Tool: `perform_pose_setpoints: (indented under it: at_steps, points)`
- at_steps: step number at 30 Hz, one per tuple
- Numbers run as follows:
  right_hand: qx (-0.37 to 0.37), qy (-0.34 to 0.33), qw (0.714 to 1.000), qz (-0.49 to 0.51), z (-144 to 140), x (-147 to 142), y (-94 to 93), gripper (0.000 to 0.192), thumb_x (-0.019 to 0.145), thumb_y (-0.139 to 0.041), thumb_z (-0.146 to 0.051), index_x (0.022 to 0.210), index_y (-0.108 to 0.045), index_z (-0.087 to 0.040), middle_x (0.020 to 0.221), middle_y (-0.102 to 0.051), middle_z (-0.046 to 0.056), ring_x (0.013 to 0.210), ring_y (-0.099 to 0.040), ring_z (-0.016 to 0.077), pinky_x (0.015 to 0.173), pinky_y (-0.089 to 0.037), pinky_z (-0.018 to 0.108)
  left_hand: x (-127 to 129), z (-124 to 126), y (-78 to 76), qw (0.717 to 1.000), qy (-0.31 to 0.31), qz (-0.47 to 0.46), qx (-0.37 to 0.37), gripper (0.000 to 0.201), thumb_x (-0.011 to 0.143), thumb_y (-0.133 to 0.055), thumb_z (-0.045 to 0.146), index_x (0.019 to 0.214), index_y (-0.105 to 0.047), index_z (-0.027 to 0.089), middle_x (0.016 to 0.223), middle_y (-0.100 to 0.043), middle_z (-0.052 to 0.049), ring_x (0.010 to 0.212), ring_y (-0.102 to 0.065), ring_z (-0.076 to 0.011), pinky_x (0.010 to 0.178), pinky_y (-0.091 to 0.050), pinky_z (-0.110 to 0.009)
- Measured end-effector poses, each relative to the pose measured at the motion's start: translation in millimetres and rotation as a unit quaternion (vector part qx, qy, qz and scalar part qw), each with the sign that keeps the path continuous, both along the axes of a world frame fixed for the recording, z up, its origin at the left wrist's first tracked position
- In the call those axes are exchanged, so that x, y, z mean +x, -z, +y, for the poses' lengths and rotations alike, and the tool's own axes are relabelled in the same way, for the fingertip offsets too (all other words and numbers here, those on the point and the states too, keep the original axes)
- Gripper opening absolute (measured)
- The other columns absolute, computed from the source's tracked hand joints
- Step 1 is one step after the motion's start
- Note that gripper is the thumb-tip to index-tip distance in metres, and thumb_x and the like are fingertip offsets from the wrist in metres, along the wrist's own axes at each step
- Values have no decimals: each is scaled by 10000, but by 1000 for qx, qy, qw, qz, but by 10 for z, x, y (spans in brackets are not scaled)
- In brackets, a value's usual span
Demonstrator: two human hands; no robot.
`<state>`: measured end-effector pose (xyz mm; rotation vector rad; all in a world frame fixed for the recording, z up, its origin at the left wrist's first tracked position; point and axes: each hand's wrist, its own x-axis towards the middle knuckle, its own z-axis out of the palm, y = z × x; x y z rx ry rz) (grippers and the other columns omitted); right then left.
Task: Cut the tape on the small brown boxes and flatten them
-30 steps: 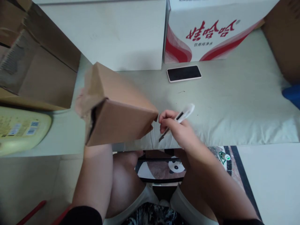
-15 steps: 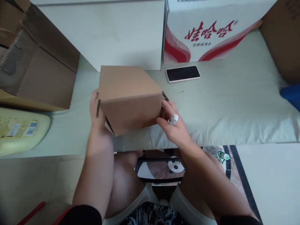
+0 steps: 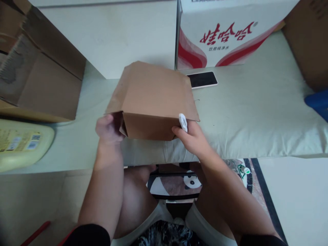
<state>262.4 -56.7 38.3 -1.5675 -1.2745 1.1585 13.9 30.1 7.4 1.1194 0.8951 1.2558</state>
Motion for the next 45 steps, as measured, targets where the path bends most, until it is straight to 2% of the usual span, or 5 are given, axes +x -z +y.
perform_pose_setpoints:
  at_steps: [8,13,17,34,45]
  points:
    - [28,62,992,-103,60,63,44,312,771,-679,-527,865,-600,-240,790,-671,53,806,-624,259,697,-464,375,-104,107,82,980,-84,155,90,502,618,-934,576,949,-748,247,1489,-570,-95,1503,-479,-313,1300,-335,-435]
    - [20,91,982,-161,57,83,59,376,716,-803,-521,919,-674,-232,877,-735,83,804,-663,282,697,-479,397,-48,71,-36,959,-134,237,75,392,675,-901,419,630,-567,219,873,-656,-34,935,-622,-213,918,-518,-333]
    - [18,105,980,-168,55,91,74,388,722,-834,-524,927,-696,-225,866,-736,91,832,-688,302,686,-505,403,20,32,-94,971,-113,207,39,364,700,-872,356,627,-545,213,589,-437,46,576,-374,-120,555,-305,-254]
    - [41,263,959,95,18,165,123,374,875,-618,-623,799,-506,-274,660,-440,-29,540,-448,143,454,-355,281,47,-3,-298,978,-205,-13,-42,444,777,-741,607,999,-520,292,1141,-757,-39,681,-601,-144,518,-343,-252]
    - [14,216,967,133,85,150,60,318,787,-690,-476,719,-463,-265,520,-473,-55,454,-446,119,457,-320,282,81,90,-252,955,-232,14,-182,103,749,-612,121,787,-586,212,755,-702,16,484,-568,-71,455,-432,-169]
